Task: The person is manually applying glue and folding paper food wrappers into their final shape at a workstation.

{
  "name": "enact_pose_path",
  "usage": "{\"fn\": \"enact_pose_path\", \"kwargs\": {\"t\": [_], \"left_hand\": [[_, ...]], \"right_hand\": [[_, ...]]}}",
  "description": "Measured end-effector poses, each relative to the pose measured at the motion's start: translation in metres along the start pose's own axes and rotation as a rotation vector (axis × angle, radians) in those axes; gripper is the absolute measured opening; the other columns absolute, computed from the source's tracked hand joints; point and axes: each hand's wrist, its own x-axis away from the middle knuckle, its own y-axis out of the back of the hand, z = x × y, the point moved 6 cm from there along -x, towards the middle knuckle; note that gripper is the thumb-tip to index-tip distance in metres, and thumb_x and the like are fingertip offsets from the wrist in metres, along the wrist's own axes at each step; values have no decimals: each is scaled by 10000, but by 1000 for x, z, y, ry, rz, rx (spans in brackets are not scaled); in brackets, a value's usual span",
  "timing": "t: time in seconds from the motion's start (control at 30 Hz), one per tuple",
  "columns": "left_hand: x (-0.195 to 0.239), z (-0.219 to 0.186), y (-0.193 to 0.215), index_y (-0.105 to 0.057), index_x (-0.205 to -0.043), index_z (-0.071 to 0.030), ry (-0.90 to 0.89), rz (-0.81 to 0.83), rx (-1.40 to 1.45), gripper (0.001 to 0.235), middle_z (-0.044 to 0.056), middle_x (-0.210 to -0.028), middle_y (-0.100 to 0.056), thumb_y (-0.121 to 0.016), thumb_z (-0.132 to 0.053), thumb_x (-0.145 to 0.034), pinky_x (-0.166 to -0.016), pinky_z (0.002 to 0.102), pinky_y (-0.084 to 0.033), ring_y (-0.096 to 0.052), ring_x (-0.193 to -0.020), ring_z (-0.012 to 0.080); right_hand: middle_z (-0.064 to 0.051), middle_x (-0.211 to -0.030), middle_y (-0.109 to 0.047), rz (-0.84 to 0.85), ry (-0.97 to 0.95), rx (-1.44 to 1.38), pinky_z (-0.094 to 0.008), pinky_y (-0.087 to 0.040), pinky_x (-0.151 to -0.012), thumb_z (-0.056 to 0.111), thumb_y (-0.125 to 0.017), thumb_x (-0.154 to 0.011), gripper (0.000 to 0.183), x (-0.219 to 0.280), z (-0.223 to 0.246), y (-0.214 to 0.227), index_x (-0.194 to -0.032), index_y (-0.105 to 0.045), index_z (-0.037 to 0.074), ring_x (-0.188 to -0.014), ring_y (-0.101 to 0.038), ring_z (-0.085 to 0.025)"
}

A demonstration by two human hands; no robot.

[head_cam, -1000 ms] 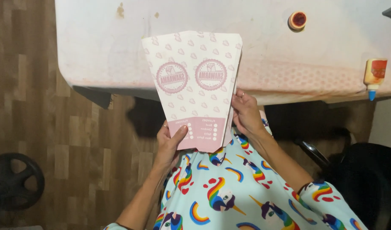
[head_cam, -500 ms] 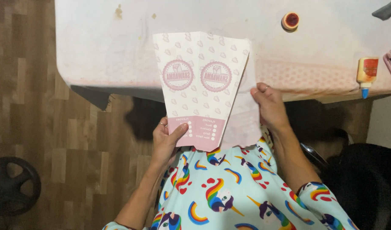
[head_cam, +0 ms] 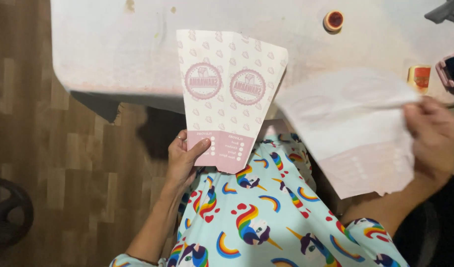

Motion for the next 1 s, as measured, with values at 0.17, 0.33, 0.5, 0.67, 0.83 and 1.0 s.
{"fn": "enact_pose_path", "kwargs": {"t": [0.17,0.33,0.5,0.67,0.83,1.0], "left_hand": [[0,6,2,-571,-1216,-5,-16,14,101,578,164,-1125,-723,-833,-52,-703,-839,344,-602,-692,-989,221],[-6,31,14,-573,-1317,-19,-31,49,246,616,135,-1157,-715,-774,-136,-747,-805,304,-549,-683,-980,217],[19,57,-2,-617,-1387,-62,72,-29,636,766,165,-1394,-643,-714,-559,-812,-1193,540,-401,-590,-1303,359],[36,38,-28,-485,-1513,-83,-5,121,625,984,179,-1518,-534,-731,-608,-719,-1238,600,-297,-490,-1400,379],[52,26,-30,-613,-1355,-10,-23,-140,318,593,156,-1113,-705,-761,29,-782,-1051,518,-530,-687,-1065,303],[43,28,-24,-645,-1334,6,-65,-209,274,615,122,-1108,-711,-841,32,-752,-974,432,-547,-643,-1053,200]], "right_hand": [[-75,-1339,-710,-250,212,-376,-302,-607,-1200,199,-627,-1079,265,6,37,-29,-1312,-667,80,-1273,-719,-193],[28,-1062,-628,-102,171,-313,-235,-488,-853,248,-675,-1049,111,42,66,-156,-1073,-612,160,-951,-596,-92],[-84,-909,-695,85,114,-538,-285,-580,-817,114,-554,-1090,113,71,55,-247,-1181,-514,61,-803,-647,-100],[-121,-645,-626,160,150,-328,-277,-529,-472,123,-504,-1085,153,84,65,-263,-1117,-447,-16,-467,-571,-145],[-134,-509,-612,261,121,-303,-262,-473,-283,102,-486,-1071,172,87,81,-265,-1096,-397,-42,-290,-565,-172],[-101,-514,-662,404,69,42,-276,-421,-290,161,-641,-1006,197,61,40,-256,-990,-497,28,-318,-578,-178]]}}
